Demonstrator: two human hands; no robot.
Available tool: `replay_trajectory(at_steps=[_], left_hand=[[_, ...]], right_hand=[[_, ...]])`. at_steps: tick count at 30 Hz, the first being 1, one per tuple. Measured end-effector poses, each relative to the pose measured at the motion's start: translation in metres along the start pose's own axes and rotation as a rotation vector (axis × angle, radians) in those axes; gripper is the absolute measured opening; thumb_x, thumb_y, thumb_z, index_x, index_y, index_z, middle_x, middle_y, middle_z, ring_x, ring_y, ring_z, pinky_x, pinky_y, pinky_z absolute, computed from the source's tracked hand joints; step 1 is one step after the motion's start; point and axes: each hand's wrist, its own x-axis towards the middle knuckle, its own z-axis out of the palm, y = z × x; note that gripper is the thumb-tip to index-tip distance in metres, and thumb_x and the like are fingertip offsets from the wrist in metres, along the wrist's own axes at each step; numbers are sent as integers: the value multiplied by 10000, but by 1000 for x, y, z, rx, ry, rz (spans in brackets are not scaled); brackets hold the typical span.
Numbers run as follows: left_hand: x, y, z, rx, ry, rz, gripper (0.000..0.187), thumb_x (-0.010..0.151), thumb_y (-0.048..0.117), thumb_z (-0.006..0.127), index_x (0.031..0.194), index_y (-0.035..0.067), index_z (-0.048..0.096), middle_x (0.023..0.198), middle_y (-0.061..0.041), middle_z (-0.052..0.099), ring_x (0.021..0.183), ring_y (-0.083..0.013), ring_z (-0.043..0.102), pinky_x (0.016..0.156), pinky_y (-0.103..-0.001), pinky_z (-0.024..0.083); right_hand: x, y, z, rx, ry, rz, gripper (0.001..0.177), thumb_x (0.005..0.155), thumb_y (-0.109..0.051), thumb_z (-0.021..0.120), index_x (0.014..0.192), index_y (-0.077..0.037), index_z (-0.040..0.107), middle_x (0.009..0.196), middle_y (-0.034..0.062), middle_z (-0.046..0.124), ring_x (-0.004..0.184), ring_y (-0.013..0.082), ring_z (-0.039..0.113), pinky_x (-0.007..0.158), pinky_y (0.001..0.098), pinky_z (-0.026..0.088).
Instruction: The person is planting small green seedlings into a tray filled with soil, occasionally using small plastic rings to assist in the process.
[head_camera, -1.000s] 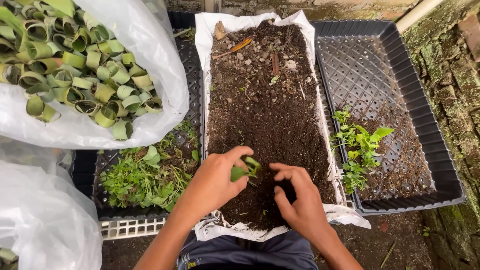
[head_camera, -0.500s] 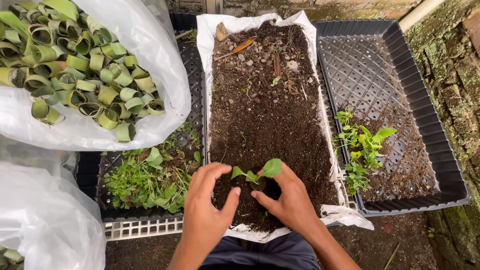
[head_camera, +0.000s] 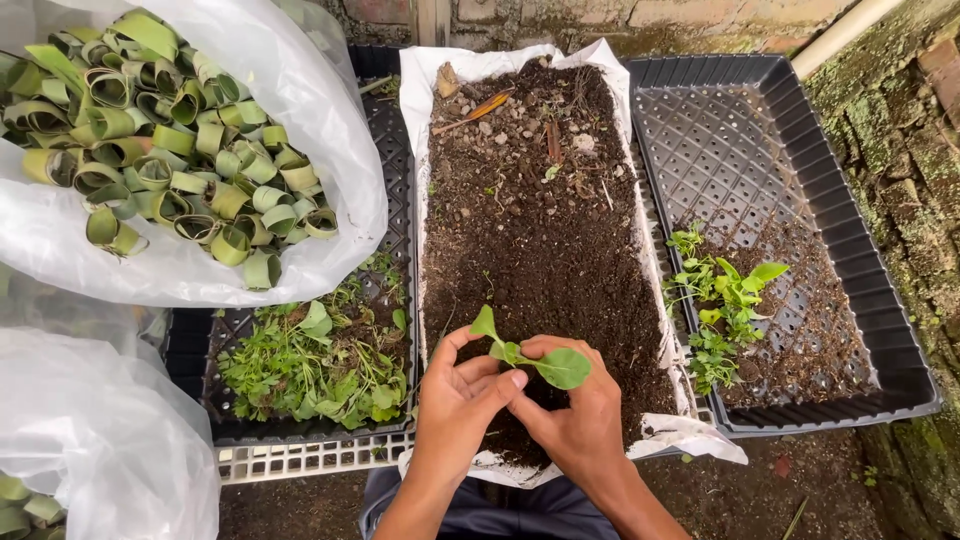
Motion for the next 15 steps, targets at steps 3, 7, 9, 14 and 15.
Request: replay_trajectory(at_steps=[3,7,9,14,15], left_hand=[[2,-3,0,-111,7,-29,690,756,-91,782,1387,39,535,1012,-232,788,894,-255,751,889,-399,611],[2,-1,2,-134,31,-30,715,734,-123,783,1395,14,549,1019,-264,794,880,-271,760,904,-407,621],[3,-4,-1,-134,33,-16,684,739,-138,783,1368,13,564,999,-255,794,869,-270,761,900,-402,625],[5,-3,-3,-67,50,-40,644,742,-112,796,1343,25,608,998,-239,802,892,-273,774,912,-396,625],[4,-4,-4,-37,32,-32,589,751,-92,808,1301,20,626,973,-224,804,871,-260,777,867,-382,631]], right_hand=[[-2,2,2,-21,6,-36,329,832,-236,846,1085,-97,689,1088,79,757,1001,213,740,877,347,499],[-2,7,1,24,-18,-65,344,828,-181,850,1107,-88,671,1090,85,739,1012,221,730,896,349,509],[2,8,-3,56,-56,-76,335,840,-167,834,1116,-71,670,1094,95,731,1016,234,718,898,361,542],[7,14,-10,122,-188,-68,319,859,-147,807,1139,-56,685,1134,82,737,1071,251,702,954,378,564],[7,14,-10,115,-192,-59,306,871,-162,794,1143,-60,697,1123,86,736,1049,251,710,936,379,570]])
